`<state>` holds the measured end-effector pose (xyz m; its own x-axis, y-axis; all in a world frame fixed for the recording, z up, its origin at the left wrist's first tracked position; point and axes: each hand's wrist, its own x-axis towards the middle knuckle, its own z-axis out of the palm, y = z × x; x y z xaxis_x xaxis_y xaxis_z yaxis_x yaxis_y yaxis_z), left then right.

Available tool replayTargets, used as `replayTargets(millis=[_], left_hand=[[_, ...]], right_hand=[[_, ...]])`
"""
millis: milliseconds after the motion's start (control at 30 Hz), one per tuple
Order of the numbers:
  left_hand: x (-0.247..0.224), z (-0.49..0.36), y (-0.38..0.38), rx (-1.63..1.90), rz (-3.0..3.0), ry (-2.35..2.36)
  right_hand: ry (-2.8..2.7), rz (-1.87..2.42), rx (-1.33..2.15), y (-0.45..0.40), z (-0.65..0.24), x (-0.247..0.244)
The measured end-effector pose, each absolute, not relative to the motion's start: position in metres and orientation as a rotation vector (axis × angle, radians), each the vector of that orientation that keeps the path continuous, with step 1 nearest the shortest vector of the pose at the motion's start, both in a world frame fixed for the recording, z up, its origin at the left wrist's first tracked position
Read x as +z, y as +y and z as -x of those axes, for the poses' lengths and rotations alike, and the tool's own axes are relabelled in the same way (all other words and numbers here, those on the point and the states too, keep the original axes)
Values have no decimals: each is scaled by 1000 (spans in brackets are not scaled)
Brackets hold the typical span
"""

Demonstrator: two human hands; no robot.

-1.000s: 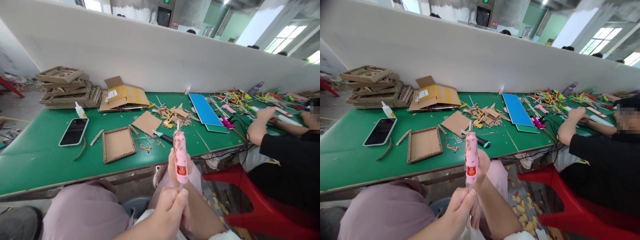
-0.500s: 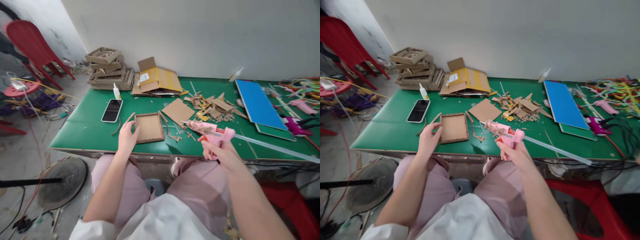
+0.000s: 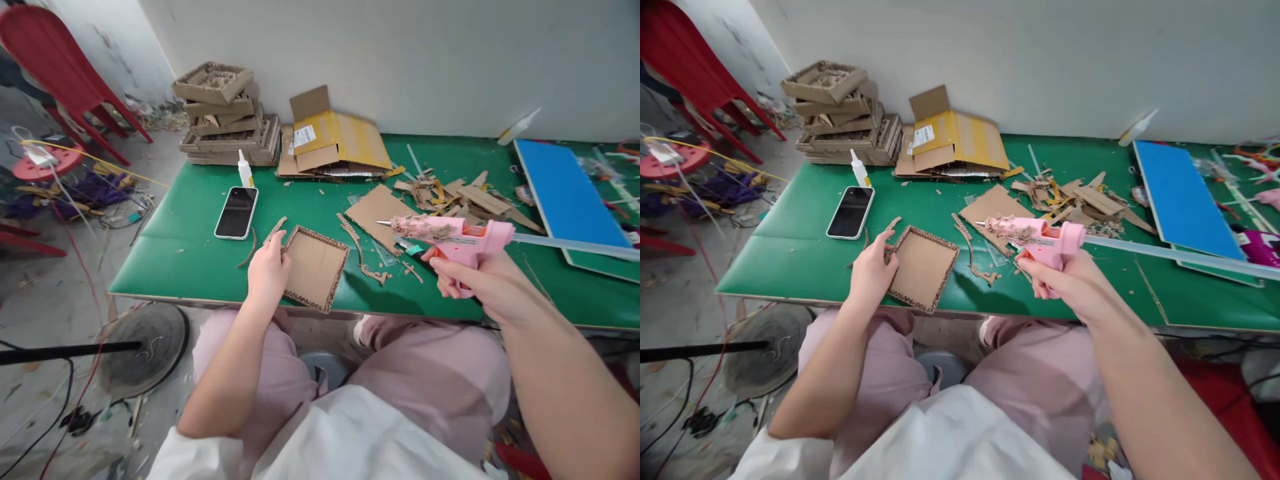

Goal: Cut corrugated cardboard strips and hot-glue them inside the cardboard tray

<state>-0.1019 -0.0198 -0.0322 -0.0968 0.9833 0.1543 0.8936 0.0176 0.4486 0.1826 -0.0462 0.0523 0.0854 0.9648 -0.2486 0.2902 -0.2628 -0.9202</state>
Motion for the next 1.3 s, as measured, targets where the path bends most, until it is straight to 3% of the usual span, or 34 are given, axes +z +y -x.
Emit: replayTargets(millis=[833, 1000, 1300], left_hand=[[-37, 86, -46, 624, -1987, 1902], [-26, 133, -30, 735, -1838, 2255], [-35, 161, -15, 426, -1922, 2376]], right_hand=[[-1211, 1660, 1254, -30, -167, 25], [-1194, 1611, 1297, -29, -169, 21], [-1308, 1624, 1376, -23, -171, 10]])
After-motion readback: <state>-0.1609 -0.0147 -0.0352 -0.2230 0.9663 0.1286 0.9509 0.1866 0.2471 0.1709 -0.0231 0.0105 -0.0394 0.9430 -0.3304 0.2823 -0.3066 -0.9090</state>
